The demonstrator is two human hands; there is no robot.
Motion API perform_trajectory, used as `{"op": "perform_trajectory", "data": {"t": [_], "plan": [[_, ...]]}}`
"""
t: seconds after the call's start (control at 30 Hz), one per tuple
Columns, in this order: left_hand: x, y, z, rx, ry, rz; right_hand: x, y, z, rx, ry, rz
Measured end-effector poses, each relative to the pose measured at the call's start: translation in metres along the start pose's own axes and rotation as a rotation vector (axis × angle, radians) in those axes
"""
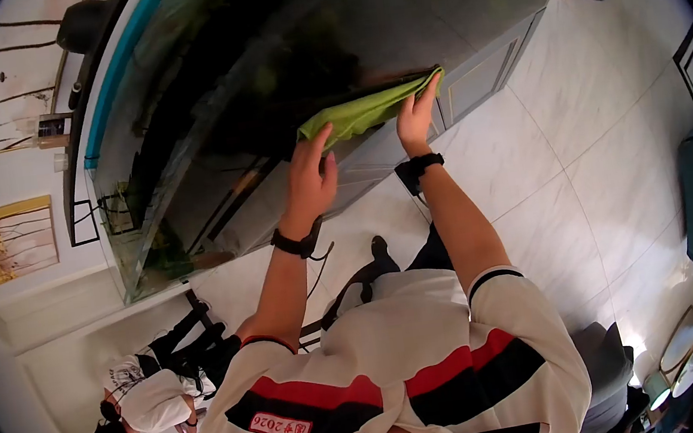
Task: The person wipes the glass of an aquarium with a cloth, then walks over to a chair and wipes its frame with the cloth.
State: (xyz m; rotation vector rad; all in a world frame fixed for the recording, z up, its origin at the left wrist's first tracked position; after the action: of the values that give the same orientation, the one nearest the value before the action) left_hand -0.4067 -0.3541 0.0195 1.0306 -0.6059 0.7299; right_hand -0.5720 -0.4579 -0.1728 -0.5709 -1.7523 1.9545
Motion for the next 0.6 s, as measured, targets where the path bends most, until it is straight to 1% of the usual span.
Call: {"op": "perform_trajectory", "data": {"t": [0.07,0.2,0.27,0.37,0.4,0.53,0.6], "plan": [[0.004,-0.001,-0.002,0.023,-0.013,0.001,-0.001,-0.002,-0.005,-0.036,-0.004,0.0],[0.026,0.004,-0.008,-0.037,0.1,0.028,-0.003,-0.026,-0.014,0.068,0.053,0.076],[0.04,-0.003,-0.018,-0.051,0.152,0.028,-0.006,-0.052,-0.018,0.123,0.086,0.064],[0.065,0.003,-0.03,-0.122,0.304,0.047,-0.01,-0.097,-0.023,0.214,0.145,0.106],[0.072,0.0,-0.037,-0.115,0.315,0.045,-0.012,-0.114,-0.028,0.189,0.118,0.169],[0.124,-0.024,-0.066,-0.1,0.38,0.044,-0.041,-0.17,-0.06,0.429,0.164,0.167],[0.154,-0.039,-0.088,-0.083,0.409,0.054,-0.055,-0.195,-0.089,0.49,0.146,0.205]]}}
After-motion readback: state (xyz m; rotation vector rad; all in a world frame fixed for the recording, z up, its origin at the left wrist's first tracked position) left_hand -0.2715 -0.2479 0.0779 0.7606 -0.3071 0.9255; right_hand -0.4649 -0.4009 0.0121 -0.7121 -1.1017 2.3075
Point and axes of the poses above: each hand's wrist, its own z-axis towards the middle knuckle, its own x-axis out of the back of the hand, y = z × x, the point moved 6 cm from there along z, towards the middle knuckle, and after that the axes turned 10 degrees about y, right-handed, at the moved point
